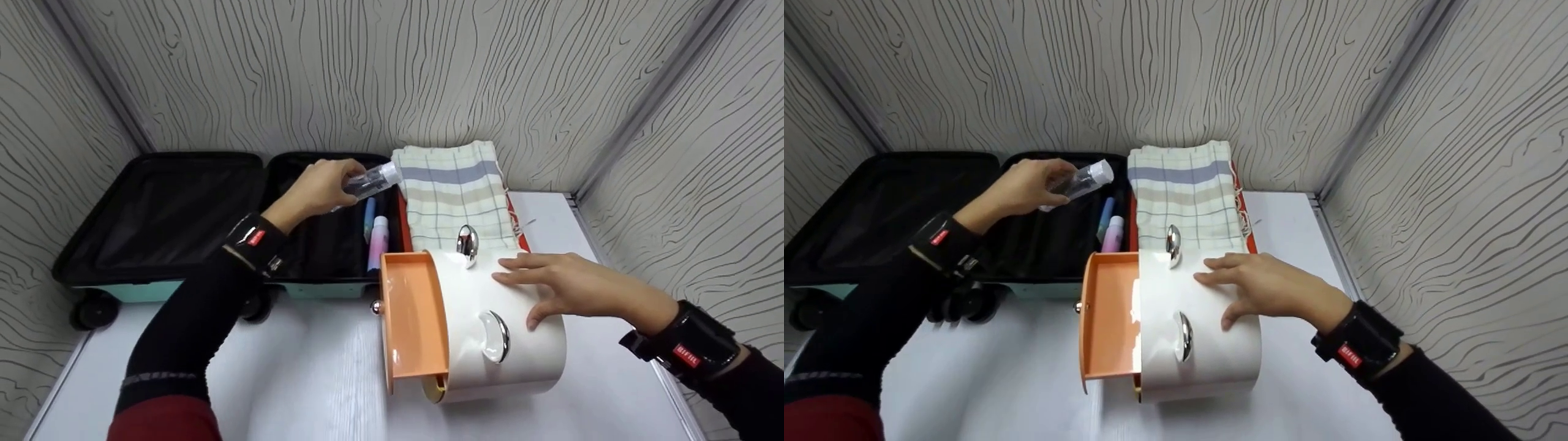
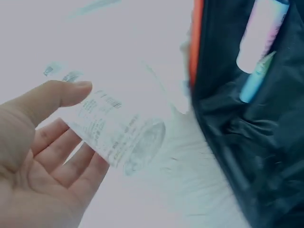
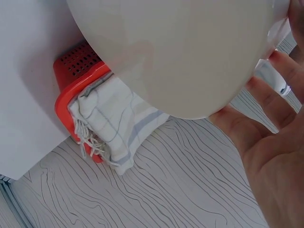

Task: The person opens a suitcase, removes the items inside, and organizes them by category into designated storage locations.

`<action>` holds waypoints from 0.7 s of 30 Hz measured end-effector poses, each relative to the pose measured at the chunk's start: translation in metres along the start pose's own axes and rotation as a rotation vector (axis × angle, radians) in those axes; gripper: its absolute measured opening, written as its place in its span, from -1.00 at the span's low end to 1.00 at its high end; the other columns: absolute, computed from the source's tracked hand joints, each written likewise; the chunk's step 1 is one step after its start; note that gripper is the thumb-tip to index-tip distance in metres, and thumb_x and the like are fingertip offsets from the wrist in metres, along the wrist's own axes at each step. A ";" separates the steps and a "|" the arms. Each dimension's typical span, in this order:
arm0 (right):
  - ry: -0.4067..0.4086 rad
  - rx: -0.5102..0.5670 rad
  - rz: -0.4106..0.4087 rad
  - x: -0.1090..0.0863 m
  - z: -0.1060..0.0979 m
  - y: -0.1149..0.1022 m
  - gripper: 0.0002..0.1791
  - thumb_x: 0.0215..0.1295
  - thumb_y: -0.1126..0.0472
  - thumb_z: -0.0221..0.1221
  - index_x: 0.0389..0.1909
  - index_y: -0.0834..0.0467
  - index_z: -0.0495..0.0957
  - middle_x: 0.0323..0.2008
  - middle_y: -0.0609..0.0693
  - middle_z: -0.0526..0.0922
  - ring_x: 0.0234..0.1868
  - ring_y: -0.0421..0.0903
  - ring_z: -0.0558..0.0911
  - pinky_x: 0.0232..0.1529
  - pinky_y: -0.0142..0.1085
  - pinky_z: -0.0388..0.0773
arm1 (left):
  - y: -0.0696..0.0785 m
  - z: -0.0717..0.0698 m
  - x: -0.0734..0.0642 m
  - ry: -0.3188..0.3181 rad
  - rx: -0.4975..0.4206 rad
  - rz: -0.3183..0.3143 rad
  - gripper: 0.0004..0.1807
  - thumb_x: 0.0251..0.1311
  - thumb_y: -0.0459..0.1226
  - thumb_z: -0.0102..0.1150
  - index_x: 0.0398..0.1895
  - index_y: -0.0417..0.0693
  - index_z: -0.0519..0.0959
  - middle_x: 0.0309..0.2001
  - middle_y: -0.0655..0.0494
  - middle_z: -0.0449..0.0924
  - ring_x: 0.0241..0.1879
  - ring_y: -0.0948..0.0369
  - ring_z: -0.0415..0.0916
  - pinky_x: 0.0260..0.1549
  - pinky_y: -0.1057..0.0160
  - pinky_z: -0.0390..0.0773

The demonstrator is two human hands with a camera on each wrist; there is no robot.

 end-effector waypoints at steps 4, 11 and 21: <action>-0.007 0.007 0.001 0.000 -0.002 -0.001 -0.11 0.02 -0.26 0.56 0.41 0.00 0.66 0.42 0.12 0.68 0.36 0.26 0.70 0.21 0.26 0.69 | 0.035 -0.003 -0.019 -0.048 0.069 0.182 -0.46 0.23 -0.36 0.48 0.31 -0.13 0.65 0.19 -0.16 0.79 0.14 -0.13 0.76 0.22 -0.11 0.73; -0.015 0.009 -0.005 0.001 -0.002 -0.003 -0.11 0.04 -0.25 0.56 0.42 0.02 0.65 0.42 0.14 0.67 0.36 0.26 0.70 0.23 0.24 0.69 | 0.086 0.006 -0.053 -0.137 0.190 0.566 -0.57 0.22 -0.42 0.51 0.17 -0.08 0.71 0.11 -0.01 0.84 0.05 -0.04 0.81 0.12 -0.04 0.78; -0.024 0.024 0.012 0.001 -0.003 -0.003 -0.10 0.02 -0.25 0.56 0.41 0.01 0.65 0.43 0.13 0.67 0.36 0.27 0.69 0.23 0.27 0.68 | 0.127 0.047 -0.081 -0.329 0.291 0.769 -0.50 0.28 -0.45 0.45 0.27 0.01 0.69 0.25 0.07 0.80 0.18 0.07 0.79 0.13 0.05 0.79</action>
Point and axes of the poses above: each hand's wrist, its own x-axis towards the middle knuckle, its own z-axis out of the palm, y = z × x, the point moved 8 cm from there along x, towards the middle knuckle
